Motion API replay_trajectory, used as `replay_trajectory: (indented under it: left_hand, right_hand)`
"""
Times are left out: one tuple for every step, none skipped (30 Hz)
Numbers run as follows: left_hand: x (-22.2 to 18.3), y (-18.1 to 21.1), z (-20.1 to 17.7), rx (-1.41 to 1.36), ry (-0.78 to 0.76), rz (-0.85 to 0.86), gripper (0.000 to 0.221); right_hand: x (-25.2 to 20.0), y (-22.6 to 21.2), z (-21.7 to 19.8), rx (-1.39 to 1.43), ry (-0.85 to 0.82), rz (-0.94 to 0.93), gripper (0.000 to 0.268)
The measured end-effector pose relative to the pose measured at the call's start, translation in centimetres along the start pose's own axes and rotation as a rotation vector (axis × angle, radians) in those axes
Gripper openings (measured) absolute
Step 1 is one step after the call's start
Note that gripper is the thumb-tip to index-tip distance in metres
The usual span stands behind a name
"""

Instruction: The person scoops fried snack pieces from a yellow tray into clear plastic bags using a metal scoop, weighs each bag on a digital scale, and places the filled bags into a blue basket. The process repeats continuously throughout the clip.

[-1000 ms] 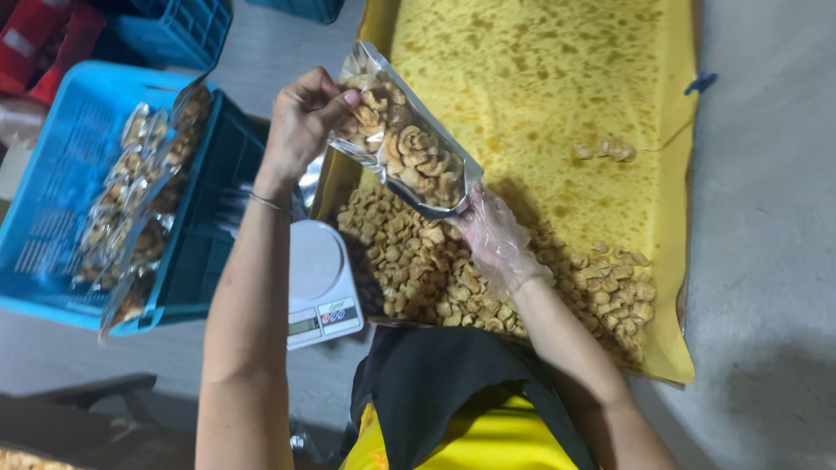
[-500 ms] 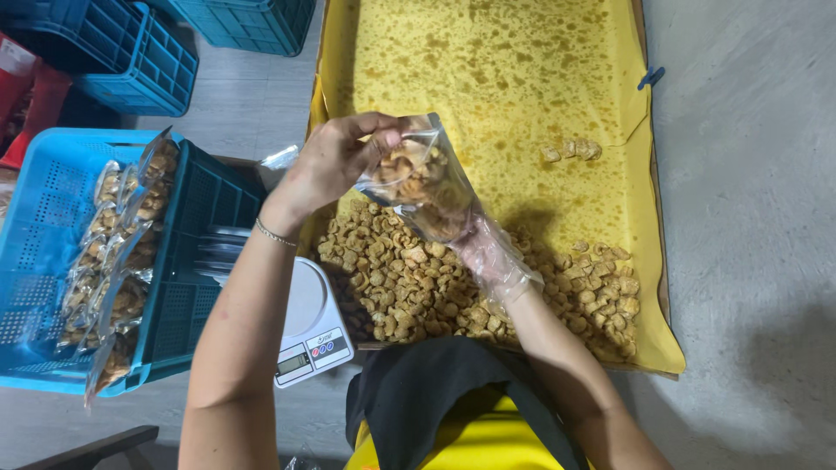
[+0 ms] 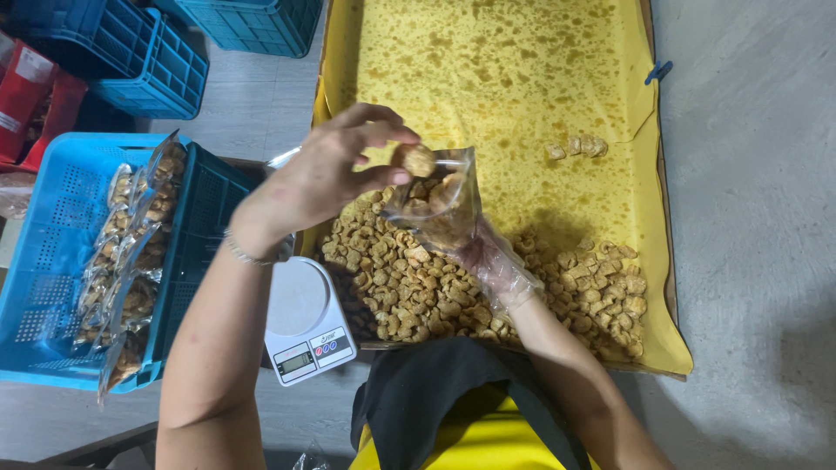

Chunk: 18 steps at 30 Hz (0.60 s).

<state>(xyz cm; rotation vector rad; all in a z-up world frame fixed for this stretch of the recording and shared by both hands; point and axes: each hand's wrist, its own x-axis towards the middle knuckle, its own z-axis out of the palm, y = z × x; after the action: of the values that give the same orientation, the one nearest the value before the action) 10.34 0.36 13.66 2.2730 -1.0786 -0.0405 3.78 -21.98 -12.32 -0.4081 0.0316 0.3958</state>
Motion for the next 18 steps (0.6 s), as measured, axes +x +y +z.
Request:
replay_trajectory:
  left_hand:
    - [-0.6,0.3,-0.9,0.026,-0.011,-0.049,0.034]
    - [-1.0,0.6,-1.3,0.051,-0.023,-0.097,0.035]
    - [-1.4,1.0,-1.4,0.129,-0.003,-0.115,0.042]
    - [-1.9,1.3,-1.3,0.207,0.017,-0.132,0.049]
    - [-2.2,1.3,-1.3,0.285,0.040,-0.150,0.057]
    - [-2.1,1.2,-0.8,0.205,0.004,-0.171,0.050]
    - [-1.8,1.0,0.1,0.125,-0.028,-0.194,0.043]
    - [-1.5,0.7,1.2,0.044,-0.060,-0.215,0.037]
    - [-1.3,0.3,2.1,0.121,0.032,-0.067,0.044]
    - [-1.0,-0.1,3.1,0.196,0.122,0.084,0.050]
    - [-0.9,-0.6,4.0,0.269,0.205,0.237,0.057]
    - [-0.9,-1.0,4.9,0.229,0.171,0.081,0.042]
    - [-0.9,-1.4,5.8,0.188,0.134,-0.071,0.027]
    - [-1.0,-1.8,6.4,0.146,0.096,-0.222,0.014]
    - [-1.0,-2.2,6.8,0.104,0.114,-0.230,0.015]
    - [-1.1,-2.5,7.2,0.062,0.131,-0.238,0.015]
    - [-1.2,-2.7,7.5,0.018,0.148,-0.249,0.017]
    - [-1.4,-2.9,7.6,-0.037,0.159,-0.226,0.015]
  right_hand:
    - [-0.1,0.0,-0.4,0.029,0.023,0.004,0.055]
    - [-0.2,-0.1,-0.9,0.034,0.030,-0.012,0.055]
    - [-0.1,-0.2,-1.4,0.040,0.036,-0.027,0.055]
    - [-0.1,-0.3,-1.7,0.046,0.041,-0.042,0.054]
    - [-0.1,-0.3,-1.8,0.038,0.031,-0.036,0.055]
    - [-0.2,-0.4,-1.7,0.030,0.021,-0.029,0.056]
    - [-0.2,-0.5,-1.4,0.019,0.010,-0.019,0.056]
    - [-0.3,-0.4,-0.9,-0.004,0.038,-0.024,0.057]
    - [-0.5,-0.3,-0.4,-0.027,0.065,-0.031,0.057]
    - [-0.5,-0.2,0.0,-0.049,0.091,-0.038,0.057]
    - [-0.4,0.0,0.4,-0.040,0.053,-0.049,0.057]
    - [-0.3,0.2,0.7,-0.030,0.016,-0.060,0.057]
    - [-0.2,0.4,0.8,-0.020,-0.021,-0.074,0.056]
    - [-0.2,0.5,0.8,-0.055,-0.016,-0.078,0.057]
    - [-0.2,0.6,0.7,-0.089,-0.011,-0.083,0.057]
    - [-0.1,0.8,0.5,-0.123,-0.005,-0.088,0.058]
    - [0.0,1.3,0.4,-0.075,0.047,-0.067,0.058]
    - [0.1,2.1,0.2,-0.027,0.098,-0.046,0.058]
